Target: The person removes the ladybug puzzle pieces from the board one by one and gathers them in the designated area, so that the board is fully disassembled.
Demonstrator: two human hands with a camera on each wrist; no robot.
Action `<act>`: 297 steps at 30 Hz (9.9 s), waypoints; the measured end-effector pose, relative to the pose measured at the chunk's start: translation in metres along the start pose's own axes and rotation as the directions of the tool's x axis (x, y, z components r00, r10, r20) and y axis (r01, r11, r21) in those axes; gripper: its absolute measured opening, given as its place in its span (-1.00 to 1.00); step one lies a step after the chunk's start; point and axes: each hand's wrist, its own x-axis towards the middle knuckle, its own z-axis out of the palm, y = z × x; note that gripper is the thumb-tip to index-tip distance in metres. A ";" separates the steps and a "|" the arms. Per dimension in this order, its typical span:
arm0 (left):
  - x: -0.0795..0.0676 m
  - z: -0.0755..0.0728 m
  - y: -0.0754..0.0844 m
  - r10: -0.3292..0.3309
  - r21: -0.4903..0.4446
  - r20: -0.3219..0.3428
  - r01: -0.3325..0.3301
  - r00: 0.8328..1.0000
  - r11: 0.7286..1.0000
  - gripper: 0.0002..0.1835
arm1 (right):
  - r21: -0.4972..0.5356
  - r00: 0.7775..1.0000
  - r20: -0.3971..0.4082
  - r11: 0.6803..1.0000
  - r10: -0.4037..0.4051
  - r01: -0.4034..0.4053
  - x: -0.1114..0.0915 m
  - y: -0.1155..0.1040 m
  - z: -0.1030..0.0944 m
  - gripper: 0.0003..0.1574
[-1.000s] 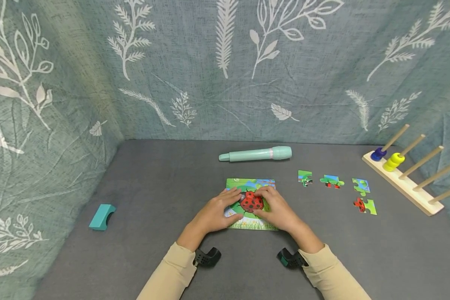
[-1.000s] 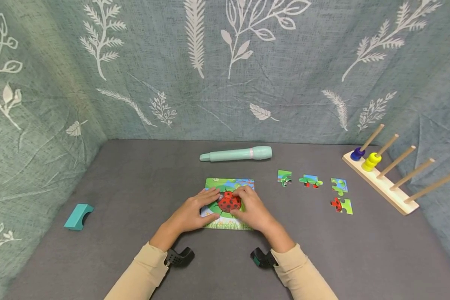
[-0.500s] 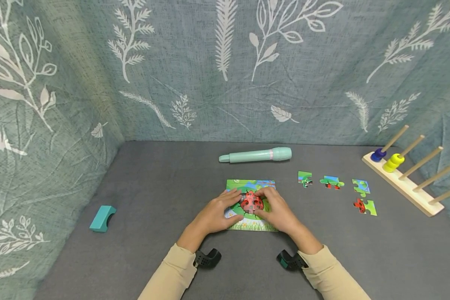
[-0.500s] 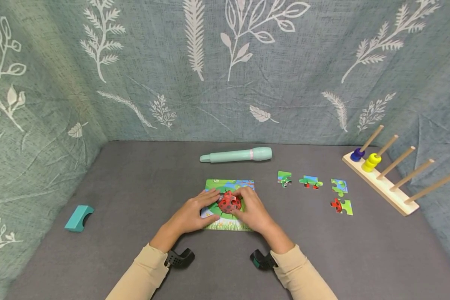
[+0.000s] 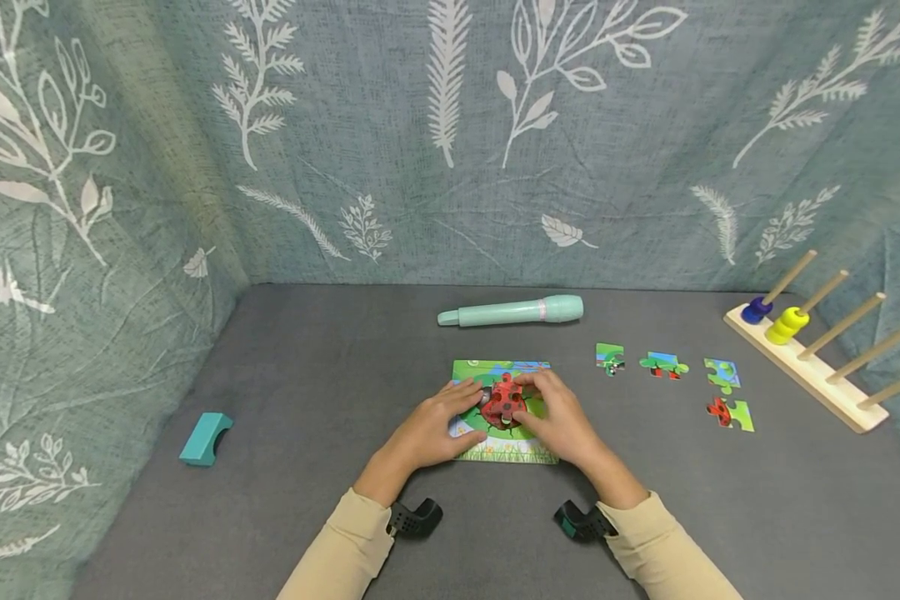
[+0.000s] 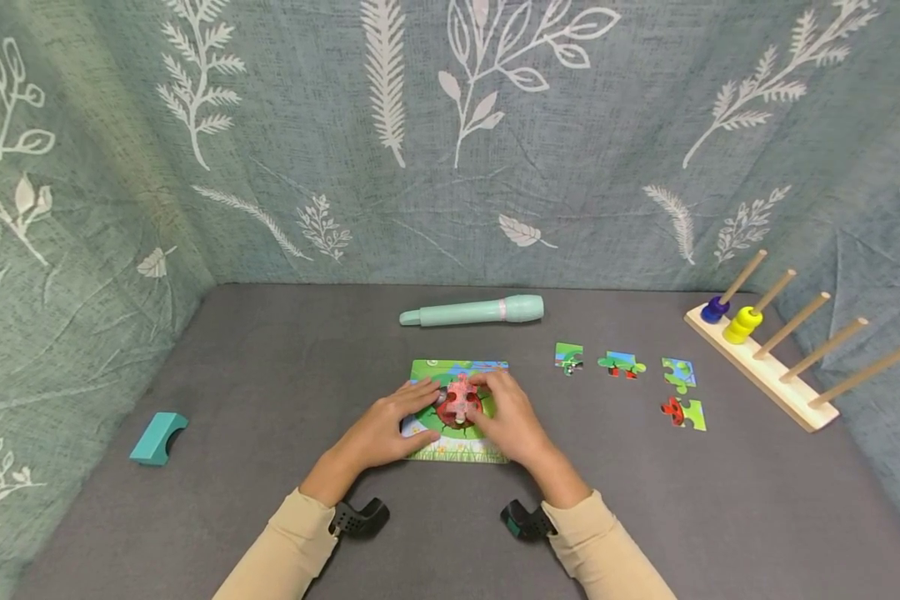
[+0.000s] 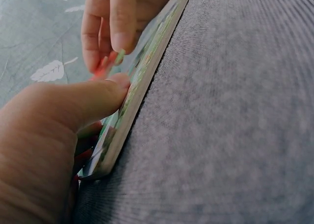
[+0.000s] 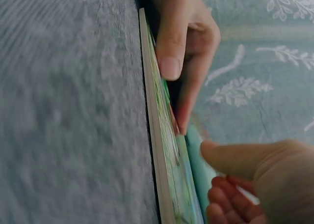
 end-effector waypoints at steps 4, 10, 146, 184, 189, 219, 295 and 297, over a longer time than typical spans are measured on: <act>0.000 -0.001 0.000 0.000 -0.006 0.010 0.000 1.000 1.000 -0.36 | 0.027 0.999 0.010 0.999 0.031 -0.031 -0.001 -0.001 -0.012 -0.45; 0.000 -0.001 0.000 0.011 -0.015 0.004 -0.011 1.000 1.000 -0.36 | 0.011 0.996 -0.025 0.997 0.082 -0.081 -0.011 0.012 -0.042 -0.44; -0.006 -0.011 -0.014 -0.052 0.064 0.012 0.051 0.999 0.997 -0.14 | -0.050 0.992 0.122 0.998 -0.029 0.036 0.012 -0.020 0.032 -0.46; -0.010 -0.005 -0.012 -0.072 0.036 0.008 0.071 0.997 0.997 -0.14 | -0.147 0.988 0.020 0.978 0.151 -0.146 -0.033 0.043 -0.086 -0.43; -0.010 -0.007 -0.012 -0.074 0.030 0.010 0.074 0.997 0.997 -0.14 | -0.171 0.984 -0.007 0.969 0.180 -0.179 -0.042 0.056 -0.098 -0.46; -0.009 -0.007 -0.010 -0.016 -0.024 -0.011 0.016 1.000 1.000 -0.19 | -0.101 0.994 0.038 0.990 0.103 -0.099 -0.044 0.035 -0.079 -0.36; -0.003 0.013 0.020 0.228 0.092 0.107 -0.238 0.968 0.967 -0.43 | -0.084 0.991 -0.009 0.987 0.135 -0.135 -0.078 0.037 -0.107 -0.42; -0.002 0.013 0.020 0.232 0.091 0.110 -0.242 0.967 0.966 -0.43 | -0.076 0.987 -0.022 0.984 0.157 -0.159 -0.088 0.044 -0.120 -0.42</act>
